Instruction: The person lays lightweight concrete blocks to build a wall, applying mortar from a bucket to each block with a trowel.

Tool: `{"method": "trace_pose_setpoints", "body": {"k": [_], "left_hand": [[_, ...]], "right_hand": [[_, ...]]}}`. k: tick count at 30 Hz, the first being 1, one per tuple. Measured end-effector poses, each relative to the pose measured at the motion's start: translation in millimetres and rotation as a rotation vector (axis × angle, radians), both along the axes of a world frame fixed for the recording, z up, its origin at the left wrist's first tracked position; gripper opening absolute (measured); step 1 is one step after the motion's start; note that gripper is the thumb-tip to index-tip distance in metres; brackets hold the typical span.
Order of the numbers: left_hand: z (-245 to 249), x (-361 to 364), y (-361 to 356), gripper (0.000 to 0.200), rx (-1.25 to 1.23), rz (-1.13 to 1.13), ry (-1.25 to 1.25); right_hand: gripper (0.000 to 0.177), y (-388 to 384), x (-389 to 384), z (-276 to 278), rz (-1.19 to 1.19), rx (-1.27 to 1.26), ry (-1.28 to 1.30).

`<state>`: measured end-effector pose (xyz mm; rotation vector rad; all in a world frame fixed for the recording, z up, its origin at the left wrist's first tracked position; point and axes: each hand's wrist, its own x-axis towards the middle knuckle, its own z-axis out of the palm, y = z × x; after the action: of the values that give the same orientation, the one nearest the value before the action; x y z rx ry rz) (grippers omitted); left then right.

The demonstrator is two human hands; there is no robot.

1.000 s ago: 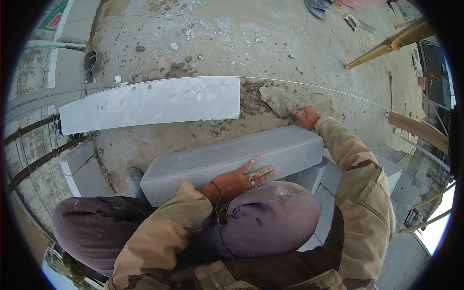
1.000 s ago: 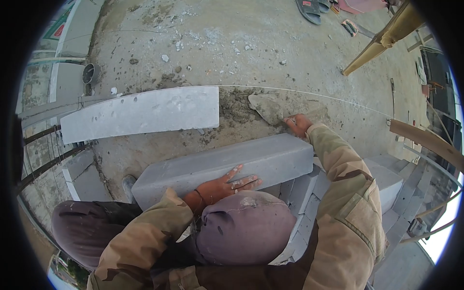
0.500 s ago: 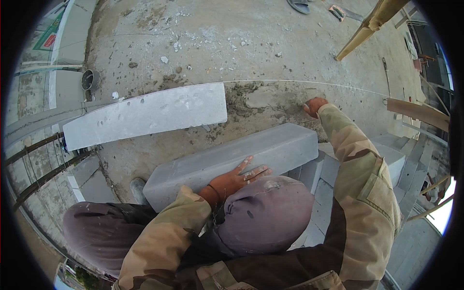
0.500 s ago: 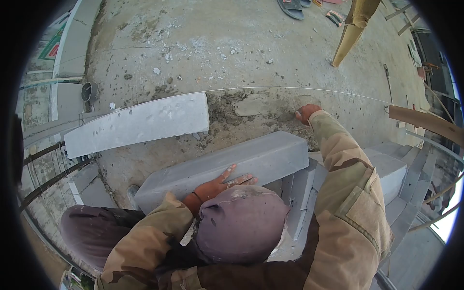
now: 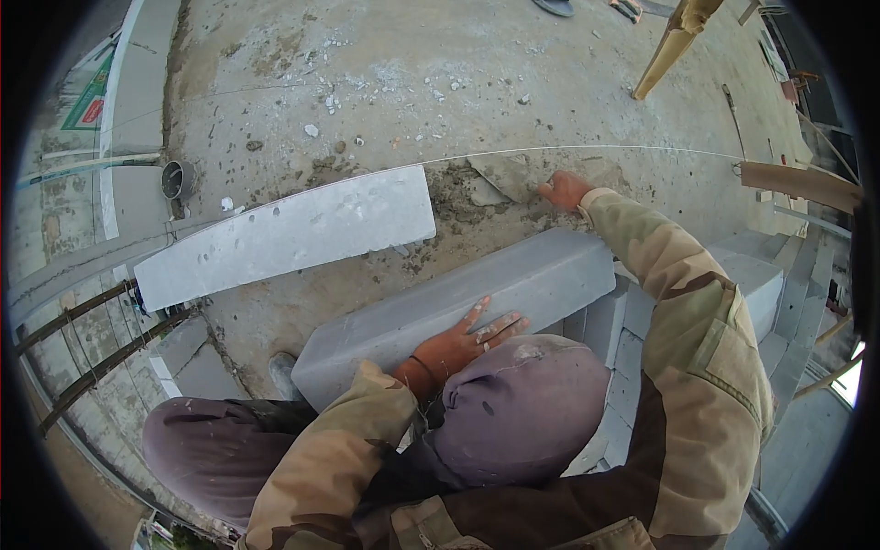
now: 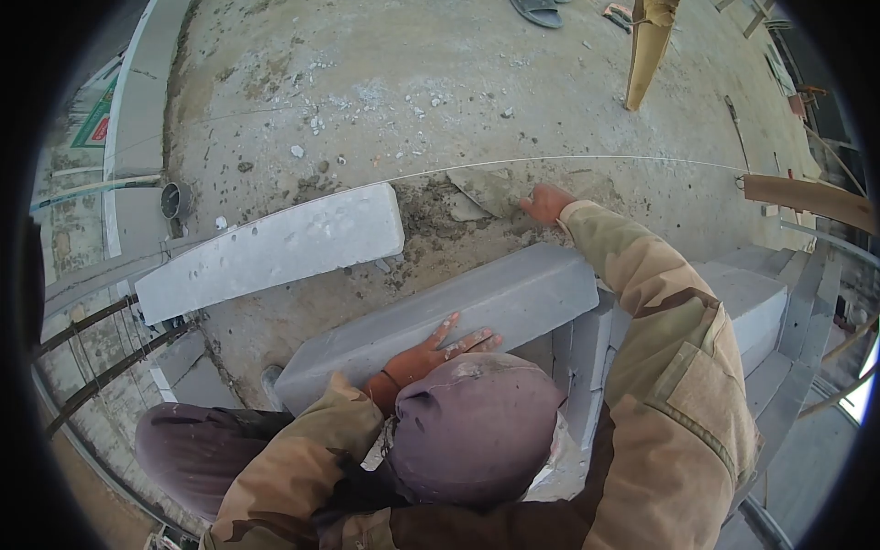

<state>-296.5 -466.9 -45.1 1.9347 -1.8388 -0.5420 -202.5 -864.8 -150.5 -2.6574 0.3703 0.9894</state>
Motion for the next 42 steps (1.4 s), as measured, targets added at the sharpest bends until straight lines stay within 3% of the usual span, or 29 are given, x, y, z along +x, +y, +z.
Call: {"method": "trace_pose_setpoints", "body": {"k": [2, 4, 7, 10, 15, 21, 23, 26, 27, 29, 33, 36, 38, 42], "left_hand": [[-1, 2, -4, 0.056, -0.008, 0.006, 0.071], [-1, 2, -4, 0.056, 0.017, -0.020, -0.041], [-3, 2, -4, 0.057, 0.044, -0.044, -0.099], [-6, 4, -3, 0.062, -0.037, -0.038, 0.062], [-3, 4, -3, 0.061, -0.044, -0.031, 0.023], [-1, 4, -4, 0.059, 0.008, -0.052, -0.035], [-1, 5, -2, 0.059, -0.003, -0.048, -0.046], [3, 6, -4, 0.058, -0.004, -0.056, -0.046], [4, 7, -3, 0.058, 0.003, -0.058, -0.003], [3, 8, -3, 0.059, 0.003, -0.049, 0.037], [-1, 3, -2, 0.060, -0.028, -0.034, 0.048], [-1, 8, -3, 0.060, -0.008, -0.055, 0.002], [-2, 6, -2, 0.060, -0.004, -0.075, -0.036], [2, 7, -4, 0.062, 0.005, -0.075, 0.040]], "right_hand": [[0.057, 12, 9, 16, 0.043, 0.010, 0.068], [0.052, 24, 11, 25, 0.205, -0.029, 0.130], [0.049, 29, 11, 35, 0.203, -0.094, 0.154], [0.048, -5, -3, 39, 0.230, -0.224, 0.137], [0.045, -69, -24, 64, 0.325, -0.242, 0.201], [0.043, 18, -11, 53, 0.467, -0.011, 0.023], [0.038, 44, -5, 47, 0.738, 0.004, -0.022], [0.031, 50, -10, 33, 0.850, -0.064, -0.195], [0.031, 47, -12, 35, 0.850, -0.068, -0.189], [0.026, 38, -10, 42, 0.623, -0.173, -0.143], [0.022, 6, -18, 41, 0.529, -0.214, 0.005], [0.028, -39, -21, 44, 0.510, -0.261, 0.128], [0.045, -71, -34, 41, 0.363, -0.273, 0.229], [0.050, -85, -34, 47, 0.224, -0.186, 0.226]]}}
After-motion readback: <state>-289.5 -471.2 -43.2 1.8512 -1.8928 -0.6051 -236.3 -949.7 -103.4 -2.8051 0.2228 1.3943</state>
